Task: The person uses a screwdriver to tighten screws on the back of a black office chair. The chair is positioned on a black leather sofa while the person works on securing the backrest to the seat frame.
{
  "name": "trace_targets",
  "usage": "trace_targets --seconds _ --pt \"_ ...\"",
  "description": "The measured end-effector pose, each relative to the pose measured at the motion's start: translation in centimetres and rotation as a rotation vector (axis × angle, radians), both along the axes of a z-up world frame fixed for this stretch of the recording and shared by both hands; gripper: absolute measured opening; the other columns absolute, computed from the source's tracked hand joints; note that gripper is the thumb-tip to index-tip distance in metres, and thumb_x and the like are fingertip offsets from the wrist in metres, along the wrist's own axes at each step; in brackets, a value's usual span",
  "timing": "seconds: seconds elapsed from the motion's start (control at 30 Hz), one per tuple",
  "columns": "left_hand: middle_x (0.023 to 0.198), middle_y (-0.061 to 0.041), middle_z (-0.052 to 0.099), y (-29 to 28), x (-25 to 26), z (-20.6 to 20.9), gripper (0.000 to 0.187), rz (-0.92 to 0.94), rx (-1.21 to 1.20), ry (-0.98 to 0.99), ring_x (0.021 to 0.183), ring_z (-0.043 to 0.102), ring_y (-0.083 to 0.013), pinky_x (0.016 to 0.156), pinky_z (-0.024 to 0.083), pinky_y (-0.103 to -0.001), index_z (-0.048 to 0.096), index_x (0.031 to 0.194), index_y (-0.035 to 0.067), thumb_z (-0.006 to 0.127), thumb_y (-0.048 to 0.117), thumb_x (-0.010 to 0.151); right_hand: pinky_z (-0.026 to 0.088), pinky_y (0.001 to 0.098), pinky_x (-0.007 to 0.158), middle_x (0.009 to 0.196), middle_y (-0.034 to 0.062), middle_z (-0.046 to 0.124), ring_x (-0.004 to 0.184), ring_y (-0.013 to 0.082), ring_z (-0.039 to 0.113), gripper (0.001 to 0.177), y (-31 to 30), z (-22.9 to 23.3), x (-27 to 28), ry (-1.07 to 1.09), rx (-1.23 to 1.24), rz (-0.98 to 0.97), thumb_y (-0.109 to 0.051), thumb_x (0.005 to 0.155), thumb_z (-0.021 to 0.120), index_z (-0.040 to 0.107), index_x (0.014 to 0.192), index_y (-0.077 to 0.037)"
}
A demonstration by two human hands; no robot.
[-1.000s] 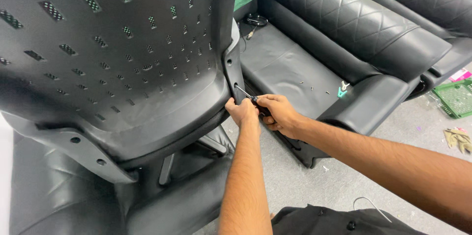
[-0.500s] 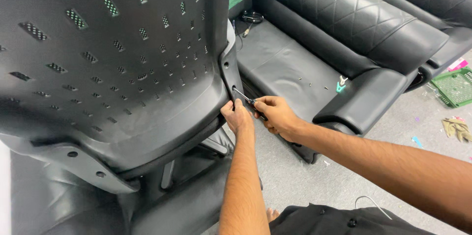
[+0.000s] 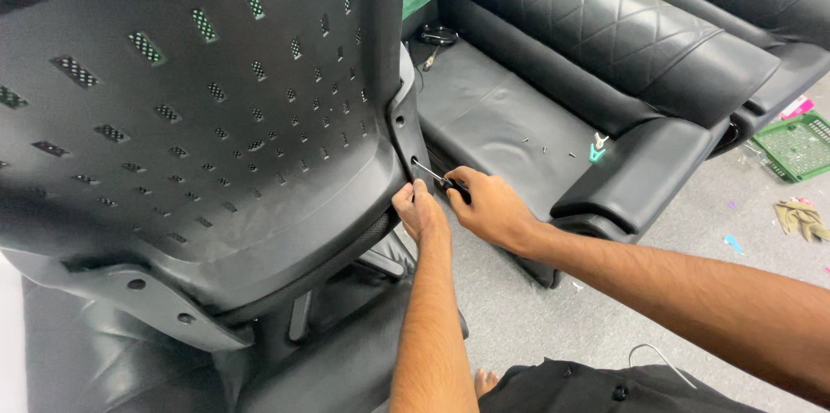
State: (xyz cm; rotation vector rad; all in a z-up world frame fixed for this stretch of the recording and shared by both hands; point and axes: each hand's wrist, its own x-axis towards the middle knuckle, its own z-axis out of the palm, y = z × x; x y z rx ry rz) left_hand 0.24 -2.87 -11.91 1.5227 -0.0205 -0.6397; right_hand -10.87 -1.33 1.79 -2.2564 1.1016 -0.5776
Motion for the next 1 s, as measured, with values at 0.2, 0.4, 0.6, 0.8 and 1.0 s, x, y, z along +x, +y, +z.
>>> trace_targets --seconds 0.2,0.4,0.6,0.8,1.0 --pt "0.125 -0.009 0.066 1.3 -0.4 2.9 0.045 -0.022 -0.064 0.201 0.113 0.065 -0.0251 0.096 0.051 -0.038 0.061 0.125 0.008 0.061 0.037 0.09 0.056 0.0415 0.071 0.088 0.0149 0.076 0.074 0.0228 0.068 0.038 0.3 0.7 1.0 -0.113 0.425 -0.107 -0.017 0.091 0.061 0.068 0.125 -0.003" --pt "0.132 -0.008 0.063 2.1 -0.5 4.0 0.046 -0.049 -0.076 0.187 0.12 0.061 -0.0229 0.101 0.047 -0.036 0.058 0.13 0.009 0.061 0.034 0.091 0.04 0.015 0.047 0.089 0.0028 0.063 0.06 0.0042 0.054 0.043 -1.5 -0.9 0.1 -0.686 1.394 -0.235 -0.009 0.095 0.056 0.06 0.138 -0.009" --pt "0.129 -0.011 0.066 1.4 -0.3 2.2 0.046 -0.053 -0.041 0.133 0.118 0.063 -0.0249 0.101 0.047 -0.037 0.06 0.128 0.005 0.062 0.033 0.091 0.022 0.0167 0.028 0.074 -0.0023 0.058 0.04 0.0011 0.034 0.019 -2.9 -2.0 -0.2 -0.536 1.373 -0.179 -0.025 0.095 0.057 0.065 0.105 -0.011" --pt "0.12 -0.013 0.071 0.1 -0.4 -0.9 0.041 0.025 -0.129 0.022 0.11 0.067 -0.0254 0.097 0.05 -0.037 0.065 0.118 0.001 0.066 0.029 0.089 0.056 0.0347 0.069 0.084 0.0141 0.078 0.069 0.017 0.073 0.035 -0.8 -1.6 0.7 -0.056 0.224 -0.093 -0.026 0.092 0.061 0.074 0.116 -0.003" --pt "0.119 -0.013 0.072 -0.4 -0.2 -2.1 0.04 0.033 -0.151 0.02 0.108 0.068 -0.0249 0.097 0.051 -0.036 0.066 0.118 0.0 0.067 0.027 0.088 0.054 0.0403 0.079 0.095 0.0216 0.075 0.084 0.0335 0.074 0.036 1.2 -0.4 0.8 0.04 -0.163 -0.06 -0.02 0.091 0.064 0.074 0.12 -0.001"
